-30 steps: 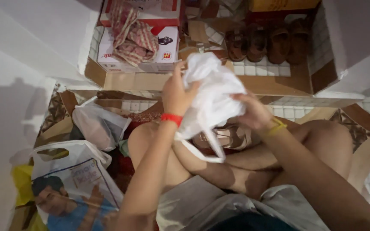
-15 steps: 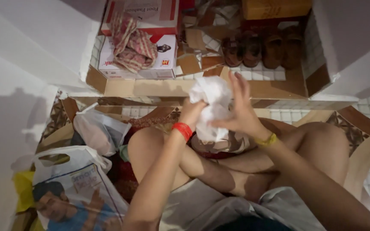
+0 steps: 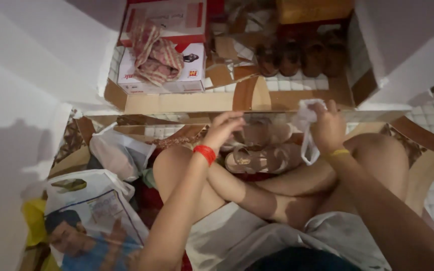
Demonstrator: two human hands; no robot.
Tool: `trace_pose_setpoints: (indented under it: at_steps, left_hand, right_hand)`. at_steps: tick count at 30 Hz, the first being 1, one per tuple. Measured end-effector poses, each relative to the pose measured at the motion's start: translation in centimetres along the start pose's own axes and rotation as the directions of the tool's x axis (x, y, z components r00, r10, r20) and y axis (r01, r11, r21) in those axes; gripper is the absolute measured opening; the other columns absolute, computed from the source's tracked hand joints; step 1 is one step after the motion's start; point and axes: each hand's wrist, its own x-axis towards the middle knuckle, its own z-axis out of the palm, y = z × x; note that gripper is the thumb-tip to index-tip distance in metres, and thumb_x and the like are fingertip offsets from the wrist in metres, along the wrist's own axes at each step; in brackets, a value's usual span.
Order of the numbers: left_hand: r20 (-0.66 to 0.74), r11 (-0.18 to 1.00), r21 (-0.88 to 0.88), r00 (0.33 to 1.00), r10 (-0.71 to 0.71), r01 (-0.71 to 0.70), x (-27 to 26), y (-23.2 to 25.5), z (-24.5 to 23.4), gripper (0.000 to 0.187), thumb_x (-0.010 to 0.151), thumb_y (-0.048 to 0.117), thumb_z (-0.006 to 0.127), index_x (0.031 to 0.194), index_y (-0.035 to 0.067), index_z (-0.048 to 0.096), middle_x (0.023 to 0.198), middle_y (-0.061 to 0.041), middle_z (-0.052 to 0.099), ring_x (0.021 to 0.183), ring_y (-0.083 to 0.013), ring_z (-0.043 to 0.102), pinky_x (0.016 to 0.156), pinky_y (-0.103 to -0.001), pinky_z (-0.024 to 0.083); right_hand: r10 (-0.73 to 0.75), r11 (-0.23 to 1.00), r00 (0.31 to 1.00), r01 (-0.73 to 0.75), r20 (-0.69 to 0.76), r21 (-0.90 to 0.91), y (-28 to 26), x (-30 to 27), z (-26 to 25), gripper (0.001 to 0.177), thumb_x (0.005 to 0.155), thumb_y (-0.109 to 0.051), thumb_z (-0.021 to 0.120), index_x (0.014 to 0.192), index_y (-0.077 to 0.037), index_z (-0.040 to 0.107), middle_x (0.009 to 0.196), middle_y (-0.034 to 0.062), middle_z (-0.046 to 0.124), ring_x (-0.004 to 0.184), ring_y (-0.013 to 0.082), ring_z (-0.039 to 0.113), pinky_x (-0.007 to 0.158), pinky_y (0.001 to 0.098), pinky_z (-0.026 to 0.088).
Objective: Cleaning, wiping, and organizing various pairs of shoes while sitting on the floor.
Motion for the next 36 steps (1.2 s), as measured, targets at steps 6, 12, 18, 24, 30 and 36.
trace_pose_setpoints:
  at_steps: [6,12,18,24,30,36]
  left_hand:
    - [-0.253,0.917,-0.225,0.928,0.272,-0.33,5.1,-5.9,-1.9,0.02,0.096,0.009,0.062,0.111,-0.001,0.069,0.103,-0.012,0.074,0.091,-0.0184,0.07,0.082,-0.032,0.057]
    - [-0.367,0.884,-0.195,0.867,0.336,-0.425,3.5,-5.8,-4.3,0.013,0.099,0.006,0.061,0.106,-0.002,0.068,0.098,-0.009,0.074,0.088,-0.018,0.071,0.081,-0.031,0.058]
    - [-0.428,0.856,0.509,0.837,0.341,-0.089,-2.2,-2.2,-8.5,0.019,0.097,0.024,0.067,0.108,0.009,0.072,0.102,-0.012,0.078,0.095,-0.026,0.074,0.083,-0.039,0.057]
    - [-0.336,0.391,0.866,0.942,-0.009,0.312,-0.4,-4.8,-9.9,0.035,0.084,0.027,0.074,0.117,0.019,0.071,0.115,-0.016,0.072,0.107,-0.0376,0.068,0.092,-0.052,0.053]
    - [-0.371,0.181,0.913,0.929,-0.002,0.365,2.1,-3.2,-8.6,0.023,0.087,0.017,0.07,0.109,0.012,0.077,0.119,-0.016,0.071,0.116,-0.0378,0.065,0.094,-0.05,0.054]
    - [-0.433,0.399,0.893,0.642,0.633,0.209,6.0,2.9,-12.5,0.022,0.084,0.014,0.067,0.102,0.002,0.073,0.103,-0.022,0.073,0.095,-0.0409,0.069,0.081,-0.051,0.056]
  right_hand:
    - [-0.001,0.815,1.0,0.003,0.004,-0.58,2.0,-1.6,-1.4,0.053,0.072,-0.023,0.069,0.12,-0.002,0.06,0.118,0.0313,0.058,0.089,0.0377,0.063,0.063,0.0381,0.056]
    - [0.05,0.667,0.987,-0.145,-0.15,-0.731,-0.3,-1.7,-3.2,0.045,0.069,-0.017,0.057,0.109,0.002,0.049,0.105,0.0291,0.05,0.081,0.0325,0.054,0.057,0.0329,0.046]
    - [0.028,0.493,0.959,-0.259,-0.283,-0.83,-2.7,-0.3,-5.4,0.037,0.065,-0.011,0.046,0.097,0.006,0.038,0.092,0.027,0.041,0.072,0.0275,0.045,0.052,0.028,0.037]
    - [0.008,0.29,0.91,-0.399,-0.415,-0.87,-4.9,0.4,-6.9,0.029,0.061,-0.004,0.035,0.086,0.009,0.028,0.079,0.0251,0.032,0.064,0.0227,0.036,0.046,0.0232,0.027]
    - [-0.082,0.071,0.852,-0.512,-0.516,-0.856,-2.7,-1.3,0.3,0.021,0.058,0.002,0.024,0.075,0.014,0.018,0.066,0.0233,0.024,0.055,0.018,0.027,0.04,0.0187,0.018]
    - [-0.221,0.852,0.9,0.366,0.377,-0.373,1.9,0.9,5.1,0.027,0.031,0.002,0.049,0.055,-0.009,0.044,0.053,0.028,0.048,0.035,0.0442,0.05,0.032,0.0407,0.039]
